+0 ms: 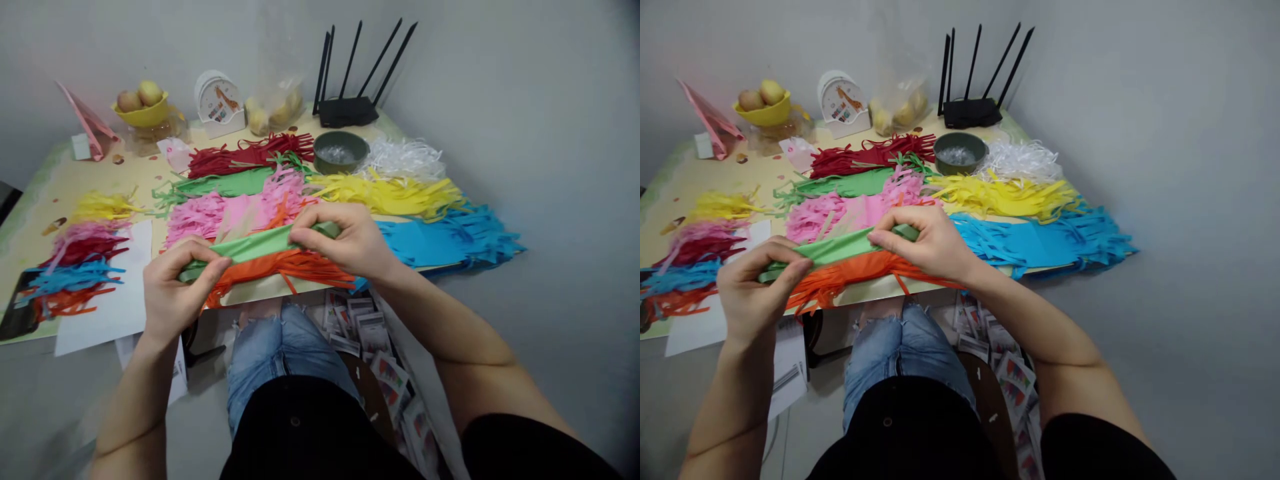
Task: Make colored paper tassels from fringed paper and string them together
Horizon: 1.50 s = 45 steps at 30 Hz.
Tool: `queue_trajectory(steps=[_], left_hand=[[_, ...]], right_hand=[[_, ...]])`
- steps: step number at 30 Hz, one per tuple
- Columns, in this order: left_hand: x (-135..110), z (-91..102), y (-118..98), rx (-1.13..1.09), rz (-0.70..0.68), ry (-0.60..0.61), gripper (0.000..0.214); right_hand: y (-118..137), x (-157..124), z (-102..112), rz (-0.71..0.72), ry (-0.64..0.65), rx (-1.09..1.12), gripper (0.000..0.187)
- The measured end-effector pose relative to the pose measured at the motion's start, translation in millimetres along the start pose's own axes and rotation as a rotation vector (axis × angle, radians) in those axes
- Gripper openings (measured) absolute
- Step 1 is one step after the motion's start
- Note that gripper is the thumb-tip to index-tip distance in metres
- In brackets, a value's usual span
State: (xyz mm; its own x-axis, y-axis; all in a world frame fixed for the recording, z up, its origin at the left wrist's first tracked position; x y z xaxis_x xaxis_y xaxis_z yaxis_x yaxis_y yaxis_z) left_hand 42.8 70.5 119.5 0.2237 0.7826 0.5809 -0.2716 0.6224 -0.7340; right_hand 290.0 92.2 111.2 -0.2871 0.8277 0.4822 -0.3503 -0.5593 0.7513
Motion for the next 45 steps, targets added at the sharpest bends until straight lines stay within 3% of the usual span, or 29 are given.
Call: queue_trajectory(steps=[2, 5, 7, 12, 16, 23, 26, 28, 31, 35, 39, 45], left_hand=[[-2, -1.6, -2, 0.084, -0.061, 0.009, 0.016], [-6, -1.6, -1, 0.173, -0.074, -0.029, 0.016], [-7, -1.3, -1, 0.230, -0.052, -0.034, 0.022], [0, -3.6, -1, 0.243, 0.013, 0.185, 0.003], [5, -6.9, -1, 0.160, 0.167, 0.298, 0.010], [9, -12.9, -3, -0.105, 0.368, 0.151, 0.014], [12, -12.4, -1, -0.194, 0.435, 0.115, 0.013], [12, -10.7, 1, -0.230, 0.443, 0.116, 0.011], [7, -6.0, 8, -0.277, 0.442, 0.067, 0.012], [-4, -3.9, 18, -0.456, 0.489, -0.044, 0.019], [-8, -7.4, 19, -0.595, 0.446, -0.082, 0.009], [-7, -8.5, 17, -0.574, 0.382, -0.087, 0.012]], right_hand=[[6, -1, 1, 0.020, -0.041, -0.110, 0.014], [10, -3, 2, 0.021, -0.009, -0.236, 0.026], [11, -4, 1, 0.017, 0.037, -0.300, 0.018], [11, -3, 1, 0.023, 0.053, -0.317, 0.009], [12, -1, -1, 0.028, 0.129, -0.273, 0.010], [9, 0, 4, -0.056, 0.109, -0.171, 0.009], [3, 3, 0, -0.130, 0.189, -0.046, 0.012], [-1, 3, -3, -0.197, 0.210, 0.078, 0.014], [-5, 1, -7, -0.244, 0.132, 0.211, 0.016], [-7, -4, -12, -0.231, 0.090, 0.338, 0.018], [-10, -5, -18, -0.213, 0.049, 0.495, 0.010], [-9, -4, -21, -0.211, 0.044, 0.464, 0.008]])
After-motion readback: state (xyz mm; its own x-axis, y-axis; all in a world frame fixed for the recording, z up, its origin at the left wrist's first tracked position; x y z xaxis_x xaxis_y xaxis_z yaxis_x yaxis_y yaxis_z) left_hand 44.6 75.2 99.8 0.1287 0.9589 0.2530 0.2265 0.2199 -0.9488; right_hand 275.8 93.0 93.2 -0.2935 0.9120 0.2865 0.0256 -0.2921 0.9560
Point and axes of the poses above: each hand's wrist, its own x-axis towards the middle knuckle, its own z-axis out of the back of the hand, y = z × x, the point moved 3 cm from there along x, towards the middle knuckle, and after that the axes turned 10 degrees about -x, right-handed, at the moved point
